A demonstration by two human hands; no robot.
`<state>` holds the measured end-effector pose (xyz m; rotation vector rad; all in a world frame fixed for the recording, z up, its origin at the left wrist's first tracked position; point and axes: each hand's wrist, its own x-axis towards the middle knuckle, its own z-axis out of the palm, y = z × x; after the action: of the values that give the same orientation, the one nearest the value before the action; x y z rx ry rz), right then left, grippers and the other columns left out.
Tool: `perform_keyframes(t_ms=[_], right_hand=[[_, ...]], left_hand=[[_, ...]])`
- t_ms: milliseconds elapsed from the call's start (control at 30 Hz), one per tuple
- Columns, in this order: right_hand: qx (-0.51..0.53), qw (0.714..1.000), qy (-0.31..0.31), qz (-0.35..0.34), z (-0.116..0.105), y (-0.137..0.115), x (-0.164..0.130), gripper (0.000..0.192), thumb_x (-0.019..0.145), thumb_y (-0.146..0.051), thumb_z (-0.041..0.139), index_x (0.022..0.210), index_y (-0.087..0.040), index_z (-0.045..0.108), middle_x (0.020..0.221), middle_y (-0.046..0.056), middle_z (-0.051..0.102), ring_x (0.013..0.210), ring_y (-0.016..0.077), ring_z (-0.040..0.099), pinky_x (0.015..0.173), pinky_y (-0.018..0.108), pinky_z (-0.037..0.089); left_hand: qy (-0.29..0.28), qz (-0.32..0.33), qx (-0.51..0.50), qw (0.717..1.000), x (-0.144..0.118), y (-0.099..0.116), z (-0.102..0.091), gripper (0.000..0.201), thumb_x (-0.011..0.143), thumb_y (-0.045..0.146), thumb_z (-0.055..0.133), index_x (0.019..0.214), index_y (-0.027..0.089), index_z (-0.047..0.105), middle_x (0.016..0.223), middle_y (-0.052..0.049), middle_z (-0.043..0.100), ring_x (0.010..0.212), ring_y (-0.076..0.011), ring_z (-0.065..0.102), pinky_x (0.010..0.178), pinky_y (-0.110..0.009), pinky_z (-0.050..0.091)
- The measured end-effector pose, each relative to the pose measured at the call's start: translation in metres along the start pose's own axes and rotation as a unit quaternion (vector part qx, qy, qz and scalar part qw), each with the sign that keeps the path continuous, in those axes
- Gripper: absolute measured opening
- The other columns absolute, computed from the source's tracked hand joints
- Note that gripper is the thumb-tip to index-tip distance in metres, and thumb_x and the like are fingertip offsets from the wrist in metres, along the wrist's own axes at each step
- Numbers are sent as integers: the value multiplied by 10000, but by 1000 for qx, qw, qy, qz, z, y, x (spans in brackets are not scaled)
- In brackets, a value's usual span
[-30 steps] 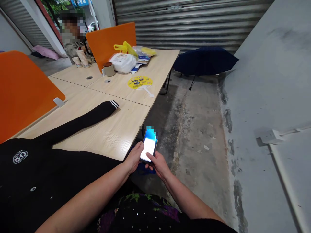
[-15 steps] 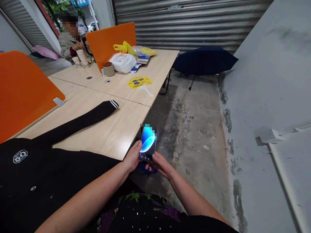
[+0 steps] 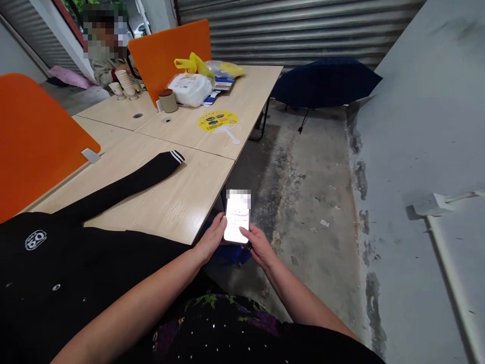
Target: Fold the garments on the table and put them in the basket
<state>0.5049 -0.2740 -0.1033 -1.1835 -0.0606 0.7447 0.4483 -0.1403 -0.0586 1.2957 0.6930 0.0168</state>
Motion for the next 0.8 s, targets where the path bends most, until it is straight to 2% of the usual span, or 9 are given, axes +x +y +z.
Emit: perform_keyframes(t_ms=[67,133,267,333,400,500,600,700,800], right_hand=[[-28,1000,6,-2,-15,-1,10,493,652,-470,758,1022,-160,659,779,48,709,472,98,507,388,209,302],[-60,998,7,7,-32,4,22,491,656,-470,756,1015,-150,658,733,40,705,427,86,485,360,200,269],[-72,997,6,38,-55,26,44,477,629,-455,775,976,-146,667,753,47,718,534,134,593,431,220,392],[-80,994,1,68,-62,36,54,442,608,-434,787,922,-143,677,762,56,724,601,159,632,485,237,441],[-98,990,-10,99,-68,43,65,415,599,-412,792,884,-133,680,742,64,723,597,164,637,474,234,438],[-108,987,-29,118,-75,49,82,417,612,-390,784,914,-125,674,737,65,719,555,147,617,436,220,416],[-122,983,-49,131,-80,52,98,415,626,-389,770,937,-136,660,749,61,714,542,144,606,426,230,433],[-149,976,-62,143,-79,61,112,420,633,-385,762,956,-142,648,781,74,713,565,157,615,421,238,449],[-193,969,-51,143,-76,81,123,420,680,-379,727,1017,-150,625,790,61,706,570,148,606,403,220,426]], left_hand=[[46,33,109,992,0,3,-1,530,836,463,562,1277,173,513,992,-111,663,972,-257,598,848,-357,453],[65,70,190,977,-6,11,-4,440,862,390,521,1235,159,544,935,-96,663,938,-245,601,877,-365,439],[-20,163,249,955,-42,38,-27,290,855,320,524,1108,212,616,991,-71,669,916,-212,616,840,-341,481],[-21,242,313,918,-64,51,-53,276,874,326,515,1112,228,614,1097,-76,653,1008,-219,602,908,-372,472],[21,323,419,848,-85,57,-89,270,891,321,501,1123,225,600,1149,-78,635,1116,-240,560,985,-440,438],[107,350,549,752,-110,48,-145,292,903,305,506,1177,218,556,1187,-73,608,1213,-250,501,1028,-484,423],[154,337,612,698,-128,25,-185,324,904,324,510,1205,207,530,1208,-91,582,1254,-281,467,1017,-496,443],[167,332,637,675,-139,3,-199,371,917,299,483,1276,208,479,1279,-105,541,1282,-295,442,1018,-503,446],[172,334,647,663,-142,-6,-198,421,919,248,479,1335,211,427,1326,-110,512,1301,-289,423,1044,-506,423]])
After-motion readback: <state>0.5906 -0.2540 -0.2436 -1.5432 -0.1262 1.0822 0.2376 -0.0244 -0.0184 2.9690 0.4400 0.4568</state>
